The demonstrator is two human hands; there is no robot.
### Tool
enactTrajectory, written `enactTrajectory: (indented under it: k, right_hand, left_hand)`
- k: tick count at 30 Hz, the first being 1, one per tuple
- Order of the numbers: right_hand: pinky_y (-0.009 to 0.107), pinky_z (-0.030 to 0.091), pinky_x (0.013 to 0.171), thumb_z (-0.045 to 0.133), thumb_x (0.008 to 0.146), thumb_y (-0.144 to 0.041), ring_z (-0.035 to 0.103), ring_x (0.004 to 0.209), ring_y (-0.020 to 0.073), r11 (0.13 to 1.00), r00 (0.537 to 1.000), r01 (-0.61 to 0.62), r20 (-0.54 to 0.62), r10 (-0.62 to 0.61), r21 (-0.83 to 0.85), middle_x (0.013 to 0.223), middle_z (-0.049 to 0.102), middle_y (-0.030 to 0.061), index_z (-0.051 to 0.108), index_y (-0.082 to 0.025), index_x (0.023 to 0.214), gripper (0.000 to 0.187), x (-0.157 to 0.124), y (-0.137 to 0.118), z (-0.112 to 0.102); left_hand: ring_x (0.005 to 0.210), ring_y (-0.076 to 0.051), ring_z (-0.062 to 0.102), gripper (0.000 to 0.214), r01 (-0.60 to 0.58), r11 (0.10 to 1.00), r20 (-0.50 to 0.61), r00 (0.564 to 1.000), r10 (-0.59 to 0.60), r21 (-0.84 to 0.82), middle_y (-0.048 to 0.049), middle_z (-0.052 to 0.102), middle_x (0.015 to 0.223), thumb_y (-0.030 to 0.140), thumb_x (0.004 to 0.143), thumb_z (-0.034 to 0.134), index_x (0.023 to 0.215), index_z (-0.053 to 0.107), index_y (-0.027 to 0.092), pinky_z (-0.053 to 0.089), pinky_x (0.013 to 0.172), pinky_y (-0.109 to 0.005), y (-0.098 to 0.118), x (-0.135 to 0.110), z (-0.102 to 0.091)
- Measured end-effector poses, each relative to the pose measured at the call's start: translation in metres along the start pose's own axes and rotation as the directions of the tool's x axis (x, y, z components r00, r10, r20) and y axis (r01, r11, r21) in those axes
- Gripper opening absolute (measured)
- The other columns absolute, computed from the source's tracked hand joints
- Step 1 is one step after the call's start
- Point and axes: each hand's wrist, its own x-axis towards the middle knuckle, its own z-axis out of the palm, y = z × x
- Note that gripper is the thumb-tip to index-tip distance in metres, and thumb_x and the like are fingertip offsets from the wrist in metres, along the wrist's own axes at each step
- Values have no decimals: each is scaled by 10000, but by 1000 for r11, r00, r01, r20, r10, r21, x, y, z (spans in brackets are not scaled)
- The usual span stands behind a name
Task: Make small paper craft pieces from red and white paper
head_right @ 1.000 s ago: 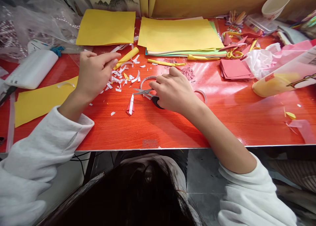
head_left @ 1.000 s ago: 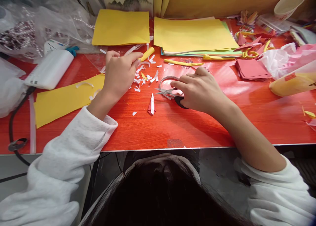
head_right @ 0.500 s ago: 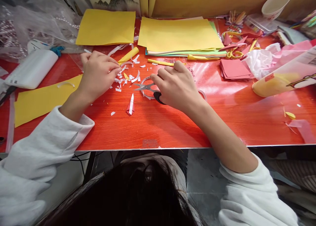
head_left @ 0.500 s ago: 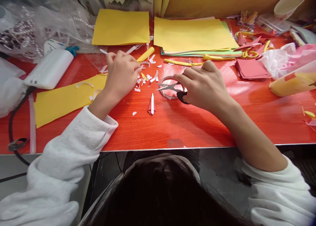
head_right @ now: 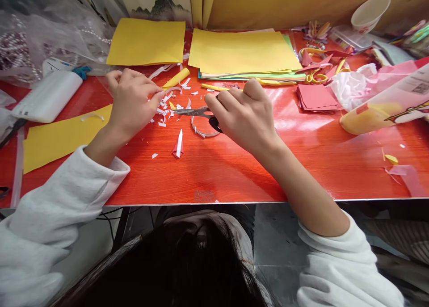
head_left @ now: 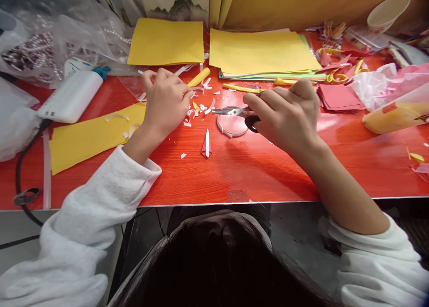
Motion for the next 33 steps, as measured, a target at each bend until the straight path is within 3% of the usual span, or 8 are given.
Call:
enactTrajectory:
  k: [7,13,18,21,24,28,30,33]
  right_hand:
    - [425,375,820,360,959,-278,557,874,208,994,996,-34,-84,43,105,845,593,49,537,-256,1151,262,1,1,2]
    - [406,376,826,392,951,-314,560,806,192,974,996,-50,-63,66,222,715,575,35,598,-259,1034,229,1,3,3]
    - [387,377,771,509,889,-366,534,690,173,894,987,-119,-47,154,431,660,578,23,640,-240,871,183,3,-8,2]
    - [338,393,691,654,773,-470,513,665,155,709,977,-162,8,215,687,663,561,6,633,-214,866,273,5,-17,-3]
    - [279,385,592,679,704,-578,503,644,126,344,985,-153,114,130,926,689,547,-12,613,-202,942,450,6,-20,-5]
    - [249,342,474,584,796,-576,433,431,78,-116,982,-179,171,-73,977,500,493,-48,620,-174,806,404,4,-20,-1]
    - [240,318,438,592,809,-540,390,375,65,-228,983,-182,172,-65,956,449,469,-60,610,-171,765,372,3,-23,2]
    - [240,357,467,535,770,-672,465,453,87,-321,981,-189,196,-13,928,524,515,-36,591,-185,813,492,5,-27,5]
  left_hand:
    - [1168,-258,413,324,66,996,120,991,-59,-52,-51,660,998,409,922,399,899,676,243,136,1035,-492,2,-2,-5]
    - [1098,-258,452,292,22,997,87,996,-28,70,-67,675,946,376,919,450,888,685,206,205,974,-497,5,-2,-5]
    - [1134,-248,421,309,51,999,104,993,-51,1,-65,654,963,392,927,439,904,671,190,143,1023,-500,4,-1,-6]
    - [1168,-249,394,321,82,996,129,989,-75,-48,-65,644,979,413,927,429,891,658,192,99,1049,-499,4,-1,-6]
    - [1142,-253,414,316,69,998,113,991,-67,-12,-74,649,964,392,929,429,873,658,181,117,1039,-511,6,-1,-7]
    - [1112,-254,438,308,45,999,102,994,-46,10,-68,649,940,352,935,414,866,660,179,165,1019,-527,7,-1,-10]
    - [1125,-251,431,304,45,999,115,992,-42,-20,-58,645,944,339,940,400,875,652,182,150,1034,-539,7,-2,-11]
    - [1136,-248,436,285,45,998,113,993,-40,-38,-44,648,957,326,941,392,900,638,188,141,1053,-548,6,-3,-10]
